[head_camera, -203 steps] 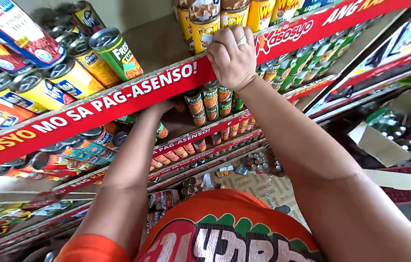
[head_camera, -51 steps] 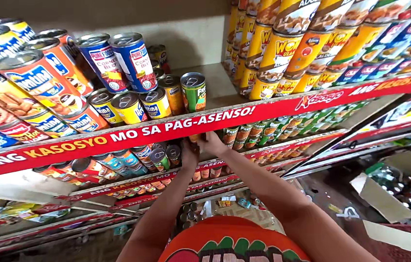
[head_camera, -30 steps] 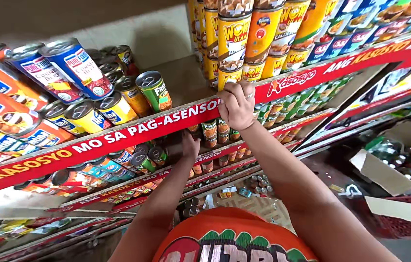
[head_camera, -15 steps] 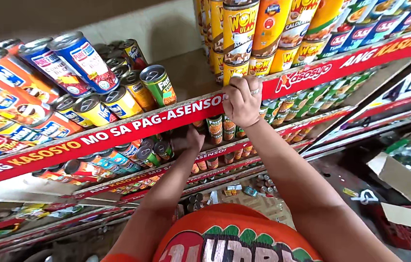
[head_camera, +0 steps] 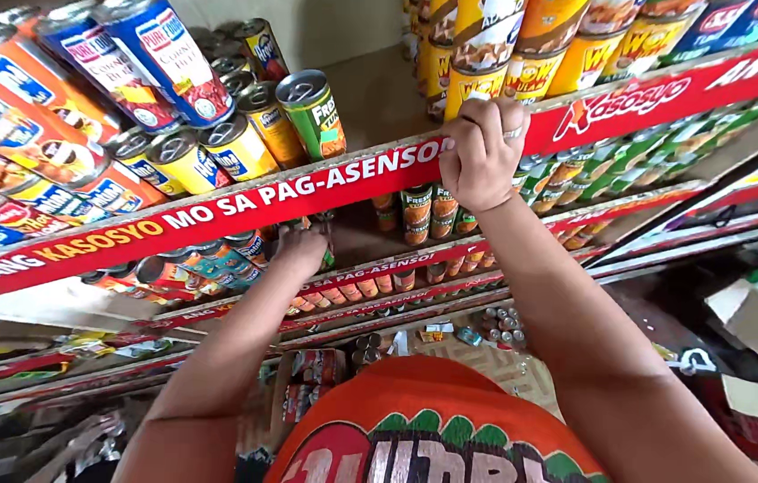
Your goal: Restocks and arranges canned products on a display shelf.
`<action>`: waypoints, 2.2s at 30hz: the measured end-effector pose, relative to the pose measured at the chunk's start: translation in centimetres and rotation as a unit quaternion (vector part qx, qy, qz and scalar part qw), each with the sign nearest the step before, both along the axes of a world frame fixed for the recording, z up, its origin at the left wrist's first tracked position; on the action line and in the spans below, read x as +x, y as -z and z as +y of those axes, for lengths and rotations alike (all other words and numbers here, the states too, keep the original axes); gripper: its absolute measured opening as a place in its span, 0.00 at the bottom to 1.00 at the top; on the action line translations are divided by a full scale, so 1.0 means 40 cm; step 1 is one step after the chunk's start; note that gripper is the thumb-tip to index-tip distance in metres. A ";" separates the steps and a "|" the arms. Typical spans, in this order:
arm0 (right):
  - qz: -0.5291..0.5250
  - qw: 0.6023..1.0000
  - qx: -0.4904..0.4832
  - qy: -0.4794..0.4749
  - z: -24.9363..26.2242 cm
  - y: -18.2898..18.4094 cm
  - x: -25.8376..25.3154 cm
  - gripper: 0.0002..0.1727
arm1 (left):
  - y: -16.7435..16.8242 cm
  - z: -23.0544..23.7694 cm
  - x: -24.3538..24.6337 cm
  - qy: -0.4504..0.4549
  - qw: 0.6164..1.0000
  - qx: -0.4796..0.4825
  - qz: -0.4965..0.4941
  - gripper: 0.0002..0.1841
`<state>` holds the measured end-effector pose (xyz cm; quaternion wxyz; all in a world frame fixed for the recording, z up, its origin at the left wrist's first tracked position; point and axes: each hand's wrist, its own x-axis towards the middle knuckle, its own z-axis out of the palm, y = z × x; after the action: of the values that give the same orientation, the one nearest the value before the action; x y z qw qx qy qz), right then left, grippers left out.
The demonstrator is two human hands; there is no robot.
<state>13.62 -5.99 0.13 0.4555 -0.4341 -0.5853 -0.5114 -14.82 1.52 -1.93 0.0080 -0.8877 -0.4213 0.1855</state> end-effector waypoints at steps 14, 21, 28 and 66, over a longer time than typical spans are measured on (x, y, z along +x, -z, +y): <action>0.013 1.000 -0.017 -0.001 -0.007 -0.005 -0.004 0.11 | 0.094 -0.069 0.256 -0.015 0.953 -0.058 -0.297 0.31; 0.022 1.000 -0.020 0.005 -0.008 -0.004 -0.007 0.12 | 0.169 -0.079 0.236 -0.122 0.894 -0.049 -0.428 0.42; 0.020 1.000 -0.019 0.001 -0.008 -0.005 -0.005 0.12 | 0.072 -0.142 0.018 -0.017 0.918 0.116 -0.379 0.29; 0.017 1.000 0.003 0.013 -0.003 0.000 -0.008 0.16 | 0.214 -0.076 0.217 -0.045 0.729 -0.015 -0.683 0.50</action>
<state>13.31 -6.09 0.14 0.4600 -0.4491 -0.5698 -0.5119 -6.13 -1.53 -10.49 -0.3039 -0.7548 -0.3494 -0.4646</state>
